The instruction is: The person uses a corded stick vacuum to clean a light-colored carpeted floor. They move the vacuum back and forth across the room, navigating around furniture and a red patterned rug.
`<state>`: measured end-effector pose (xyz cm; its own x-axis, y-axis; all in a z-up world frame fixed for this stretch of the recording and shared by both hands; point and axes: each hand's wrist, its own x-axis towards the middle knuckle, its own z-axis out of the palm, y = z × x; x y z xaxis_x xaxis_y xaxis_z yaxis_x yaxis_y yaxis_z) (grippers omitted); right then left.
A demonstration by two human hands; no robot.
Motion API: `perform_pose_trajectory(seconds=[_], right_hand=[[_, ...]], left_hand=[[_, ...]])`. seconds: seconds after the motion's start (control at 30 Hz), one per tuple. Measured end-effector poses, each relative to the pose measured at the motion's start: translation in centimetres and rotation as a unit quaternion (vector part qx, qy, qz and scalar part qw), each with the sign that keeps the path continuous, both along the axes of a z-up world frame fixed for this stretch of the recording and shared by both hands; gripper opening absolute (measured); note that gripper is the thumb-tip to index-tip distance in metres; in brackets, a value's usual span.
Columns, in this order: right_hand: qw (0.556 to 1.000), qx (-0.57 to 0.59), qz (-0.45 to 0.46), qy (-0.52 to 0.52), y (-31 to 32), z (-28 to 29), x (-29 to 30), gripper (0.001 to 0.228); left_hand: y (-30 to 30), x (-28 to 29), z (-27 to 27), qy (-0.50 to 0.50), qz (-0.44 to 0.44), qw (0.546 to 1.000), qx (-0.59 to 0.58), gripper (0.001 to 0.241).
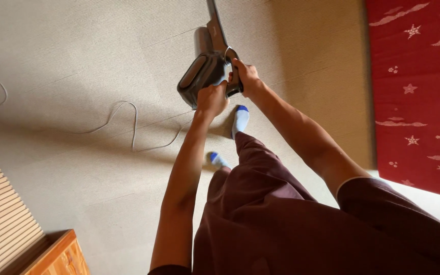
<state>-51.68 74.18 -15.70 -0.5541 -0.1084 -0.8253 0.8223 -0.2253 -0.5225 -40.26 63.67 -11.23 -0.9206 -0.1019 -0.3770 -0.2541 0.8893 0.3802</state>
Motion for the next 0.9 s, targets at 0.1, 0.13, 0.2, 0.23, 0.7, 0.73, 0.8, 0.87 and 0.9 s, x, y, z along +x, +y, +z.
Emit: perform_pose_trajectory(seconds=[0.1,0.13,0.2,0.23,0.7,0.73,0.8,0.87,0.9], right_hand=[[1.0,0.001,-0.02,-0.013,1.2,0.0,1.2,0.033],[1.0,-0.001,-0.028,-0.012,2.0,-0.3,2.1,0.033],[0.999,-0.002,-0.042,-0.024,3.6,-0.7,3.7,0.032],[0.998,-0.002,-0.054,-0.019,4.8,0.7,4.8,0.032],[0.989,-0.061,0.004,-0.137,13.3,15.5,15.4,0.021],[0.988,-0.06,0.012,-0.143,13.3,14.8,15.4,0.021],[0.988,-0.058,0.0,-0.144,12.8,13.3,14.6,0.019],[0.987,-0.048,0.003,-0.151,11.4,14.6,13.6,0.019],[0.987,-0.037,-0.002,-0.155,11.0,15.2,12.8,0.019]], left_hand=[[0.6,1.1,-1.7,-0.018,-0.021,0.999,0.019,0.029],[1.1,1.8,-2.2,-0.017,-0.03,0.999,0.017,0.029],[2.1,3.1,-3.0,-0.043,-0.047,0.997,0.037,0.03],[2.9,3.7,-2.2,-0.038,-0.059,0.997,0.037,0.03],[8.6,11.7,20.8,-0.11,-0.126,0.983,0.08,0.028],[8.7,12.0,19.6,-0.115,-0.118,0.983,0.081,0.028],[8.4,11.7,17.2,-0.116,-0.117,0.983,0.084,0.027],[7.5,11.2,16.5,-0.109,-0.1,0.986,0.081,0.024],[7.3,10.7,16.1,-0.099,-0.09,0.988,0.079,0.022]])
